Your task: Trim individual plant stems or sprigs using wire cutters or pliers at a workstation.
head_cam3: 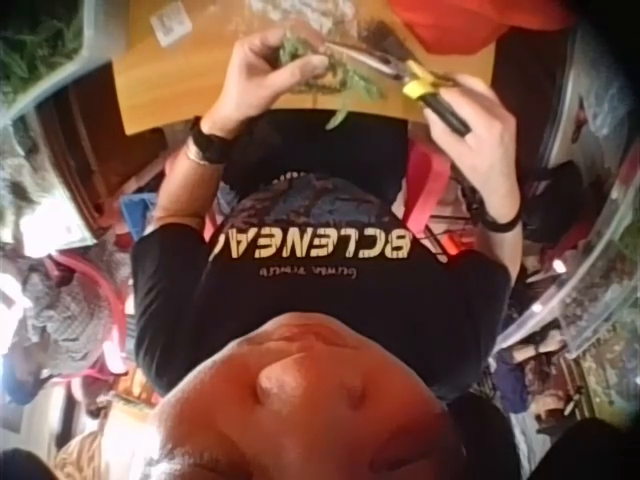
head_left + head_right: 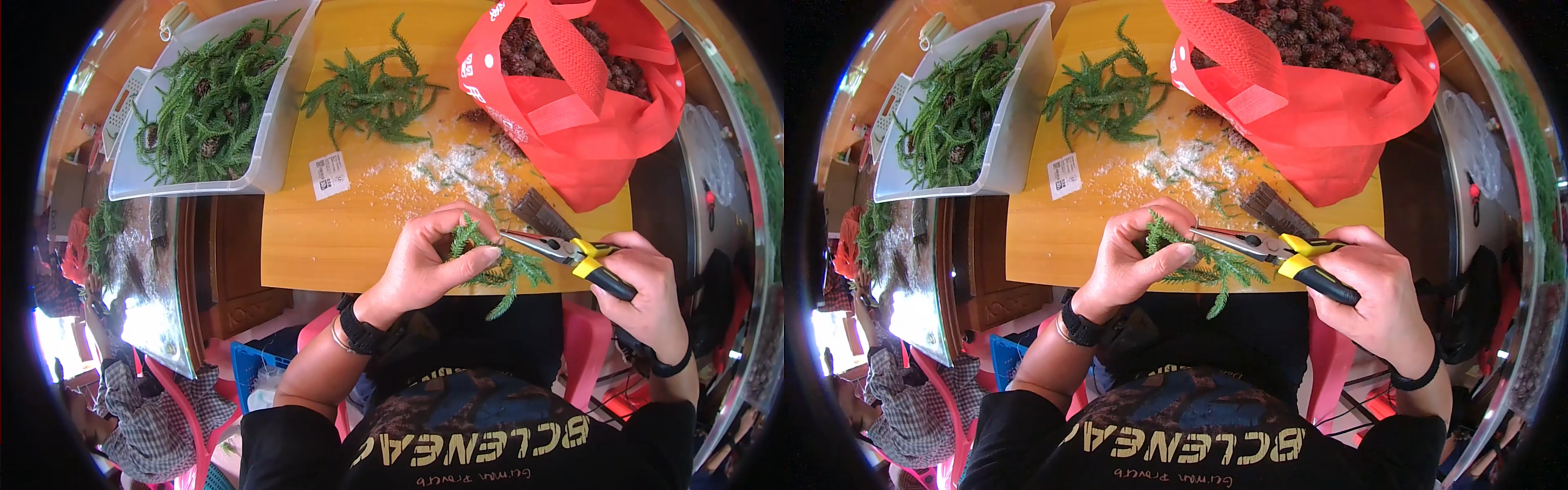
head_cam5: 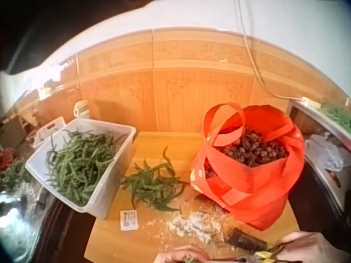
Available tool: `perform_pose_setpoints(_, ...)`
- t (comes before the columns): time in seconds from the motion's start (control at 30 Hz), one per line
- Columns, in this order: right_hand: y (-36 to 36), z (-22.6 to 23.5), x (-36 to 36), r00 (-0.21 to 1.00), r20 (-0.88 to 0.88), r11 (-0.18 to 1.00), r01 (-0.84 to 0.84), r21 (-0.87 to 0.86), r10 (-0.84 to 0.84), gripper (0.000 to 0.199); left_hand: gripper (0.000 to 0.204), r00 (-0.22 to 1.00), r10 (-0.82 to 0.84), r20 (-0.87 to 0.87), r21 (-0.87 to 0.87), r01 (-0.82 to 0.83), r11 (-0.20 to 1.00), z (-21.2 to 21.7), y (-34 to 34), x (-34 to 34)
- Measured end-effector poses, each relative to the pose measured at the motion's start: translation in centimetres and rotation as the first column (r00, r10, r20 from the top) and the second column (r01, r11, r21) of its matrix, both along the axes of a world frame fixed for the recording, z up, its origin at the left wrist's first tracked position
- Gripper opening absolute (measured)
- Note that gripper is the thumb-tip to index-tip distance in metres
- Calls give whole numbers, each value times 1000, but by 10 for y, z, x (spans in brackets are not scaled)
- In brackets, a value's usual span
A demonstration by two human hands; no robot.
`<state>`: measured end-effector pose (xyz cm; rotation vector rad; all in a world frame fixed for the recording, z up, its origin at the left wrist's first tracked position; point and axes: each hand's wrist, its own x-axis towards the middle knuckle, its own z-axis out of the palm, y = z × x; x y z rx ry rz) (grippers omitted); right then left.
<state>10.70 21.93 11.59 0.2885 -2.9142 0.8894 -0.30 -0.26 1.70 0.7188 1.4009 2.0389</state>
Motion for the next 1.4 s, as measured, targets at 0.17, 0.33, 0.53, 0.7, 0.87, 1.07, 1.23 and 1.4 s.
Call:
perform_pose_setpoints(0.17,2,1,0,1000,13,1000,-6,16,6,13,11,1000,-2,-25,1,2,1000,1,1,0)
perform_pose_setpoints(0.33,1,-2,0,1000,4,1000,-9,12,9,14,10,1000,8,-15,-12,-8,1000,0,-1,0)
perform_pose_setpoints(0.53,2,-2,-1,1000,7,1000,-11,6,11,14,10,1000,14,-13,-7,-15,1000,1,0,0)
perform_pose_setpoints(0.7,3,-4,-1,1000,12,1000,-18,-10,18,14,10,1000,8,4,-16,-8,1000,1,-1,-1)
perform_pose_setpoints(0.87,1,-1,-4,999,-35,999,-40,-8,39,12,10,1000,21,-5,-9,-21,1000,2,-1,-1)
perform_pose_setpoints(1.07,1,3,-5,998,21,998,-52,-41,53,11,10,999,20,-45,30,-19,999,2,-1,-1)
perform_pose_setpoints(1.23,1,3,-6,997,-13,997,-72,-33,71,12,10,996,22,-90,31,-20,999,-1,-1,-4)
perform_pose_setpoints(1.4,1,7,-6,994,-56,996,-95,-1,94,11,9,986,42,-159,38,-37,999,0,0,-5)
